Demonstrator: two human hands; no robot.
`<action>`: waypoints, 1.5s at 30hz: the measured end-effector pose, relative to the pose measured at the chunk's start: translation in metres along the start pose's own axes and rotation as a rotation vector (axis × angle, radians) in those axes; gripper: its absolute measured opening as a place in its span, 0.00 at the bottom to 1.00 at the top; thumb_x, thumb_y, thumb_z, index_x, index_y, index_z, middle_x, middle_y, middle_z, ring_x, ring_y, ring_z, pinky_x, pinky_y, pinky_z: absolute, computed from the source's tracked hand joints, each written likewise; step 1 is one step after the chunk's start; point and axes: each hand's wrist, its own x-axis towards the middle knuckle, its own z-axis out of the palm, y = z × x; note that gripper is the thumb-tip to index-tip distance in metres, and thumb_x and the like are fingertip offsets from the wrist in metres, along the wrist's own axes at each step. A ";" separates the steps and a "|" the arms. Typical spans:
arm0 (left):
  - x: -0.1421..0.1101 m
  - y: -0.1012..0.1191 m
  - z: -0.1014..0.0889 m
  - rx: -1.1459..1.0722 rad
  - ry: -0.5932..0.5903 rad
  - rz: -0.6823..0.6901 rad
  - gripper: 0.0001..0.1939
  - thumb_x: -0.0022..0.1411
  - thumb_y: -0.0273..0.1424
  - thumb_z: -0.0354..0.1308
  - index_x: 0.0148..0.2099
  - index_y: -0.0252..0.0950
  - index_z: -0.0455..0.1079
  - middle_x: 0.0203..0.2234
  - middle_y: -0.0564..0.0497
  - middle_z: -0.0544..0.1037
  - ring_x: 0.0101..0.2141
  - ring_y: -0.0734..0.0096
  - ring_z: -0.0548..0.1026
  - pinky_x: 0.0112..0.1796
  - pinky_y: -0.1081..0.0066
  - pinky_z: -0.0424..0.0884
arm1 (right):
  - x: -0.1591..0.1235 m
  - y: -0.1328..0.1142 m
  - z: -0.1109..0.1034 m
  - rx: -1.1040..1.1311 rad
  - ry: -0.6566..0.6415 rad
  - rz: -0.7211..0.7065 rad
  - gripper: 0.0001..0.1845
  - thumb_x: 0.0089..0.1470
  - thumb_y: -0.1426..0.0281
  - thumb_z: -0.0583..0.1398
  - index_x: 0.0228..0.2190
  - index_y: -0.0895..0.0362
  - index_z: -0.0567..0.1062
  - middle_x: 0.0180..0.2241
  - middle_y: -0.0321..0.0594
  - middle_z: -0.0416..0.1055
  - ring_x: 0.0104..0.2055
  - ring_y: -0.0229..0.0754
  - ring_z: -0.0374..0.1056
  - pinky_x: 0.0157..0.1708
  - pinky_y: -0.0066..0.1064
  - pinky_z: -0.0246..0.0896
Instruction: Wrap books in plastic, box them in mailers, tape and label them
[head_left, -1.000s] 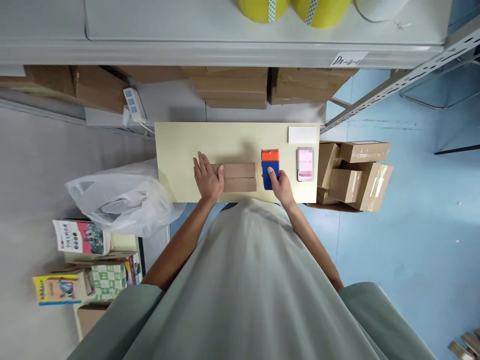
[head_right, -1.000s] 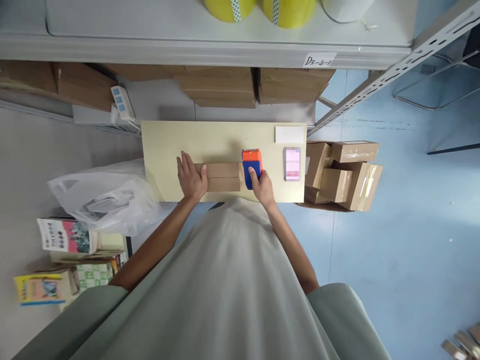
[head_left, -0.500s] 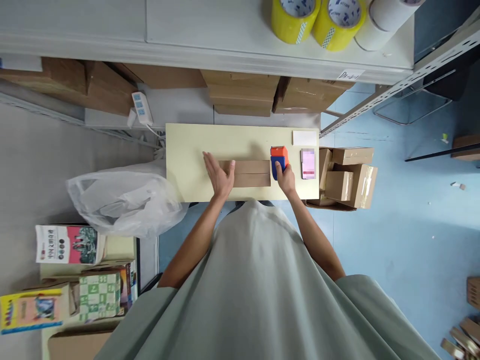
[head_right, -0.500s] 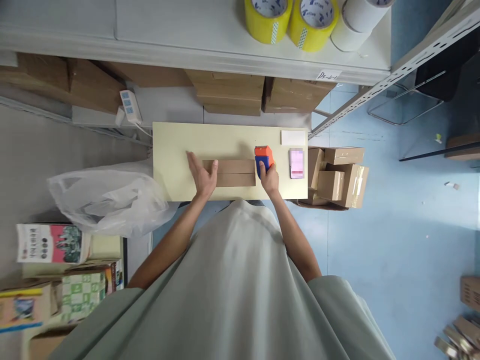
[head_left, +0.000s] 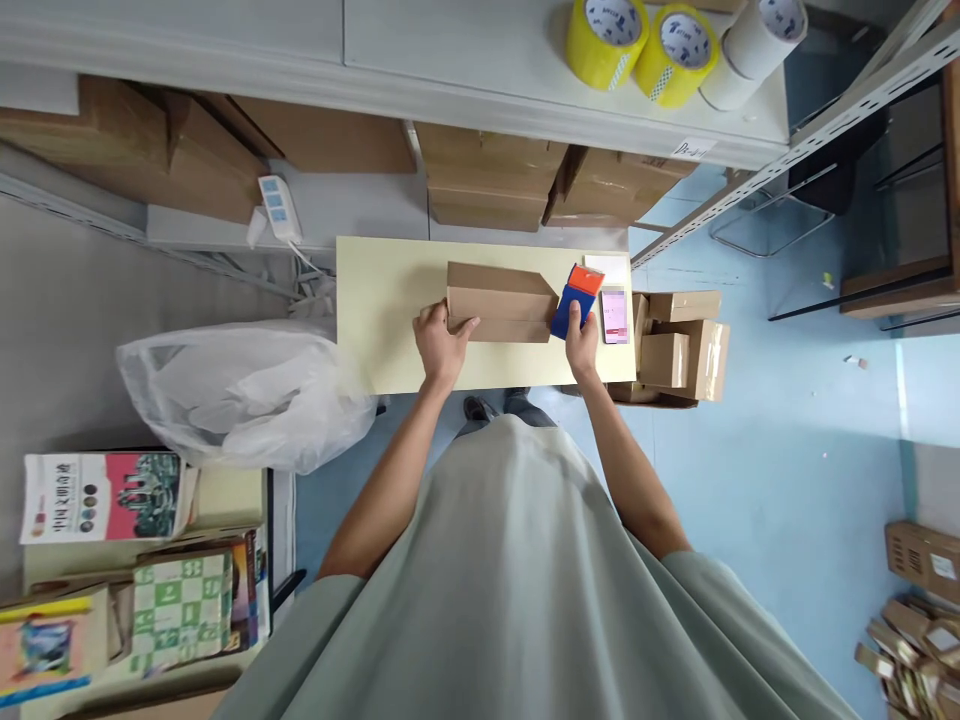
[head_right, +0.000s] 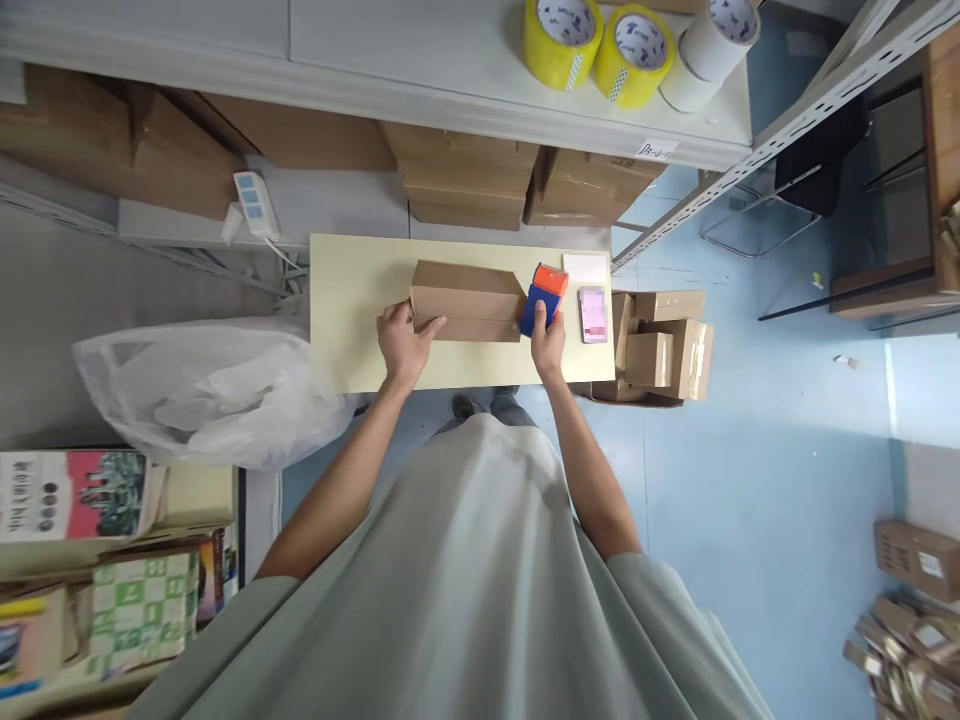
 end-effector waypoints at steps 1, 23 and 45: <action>-0.001 -0.005 0.001 -0.024 0.012 0.002 0.23 0.64 0.38 0.74 0.58 0.38 0.78 0.56 0.36 0.81 0.58 0.47 0.78 0.63 0.51 0.74 | -0.006 0.000 0.004 -0.003 0.027 0.000 0.35 0.68 0.30 0.44 0.38 0.48 0.64 0.38 0.44 0.76 0.41 0.49 0.73 0.45 0.39 0.70; -0.066 -0.044 0.016 -0.086 -0.058 0.061 0.36 0.71 0.39 0.59 0.77 0.36 0.65 0.77 0.35 0.64 0.79 0.44 0.56 0.79 0.43 0.49 | -0.097 0.082 -0.080 -0.761 -0.467 -0.381 0.36 0.73 0.37 0.50 0.49 0.58 0.71 0.40 0.60 0.82 0.44 0.61 0.80 0.49 0.50 0.76; 0.028 0.016 0.134 -0.153 -0.169 0.270 0.37 0.69 0.55 0.61 0.72 0.42 0.73 0.77 0.45 0.66 0.82 0.42 0.44 0.80 0.42 0.38 | 0.035 0.132 -0.049 -0.764 -0.597 -0.603 0.36 0.76 0.44 0.49 0.55 0.66 0.70 0.38 0.62 0.82 0.43 0.65 0.79 0.50 0.54 0.73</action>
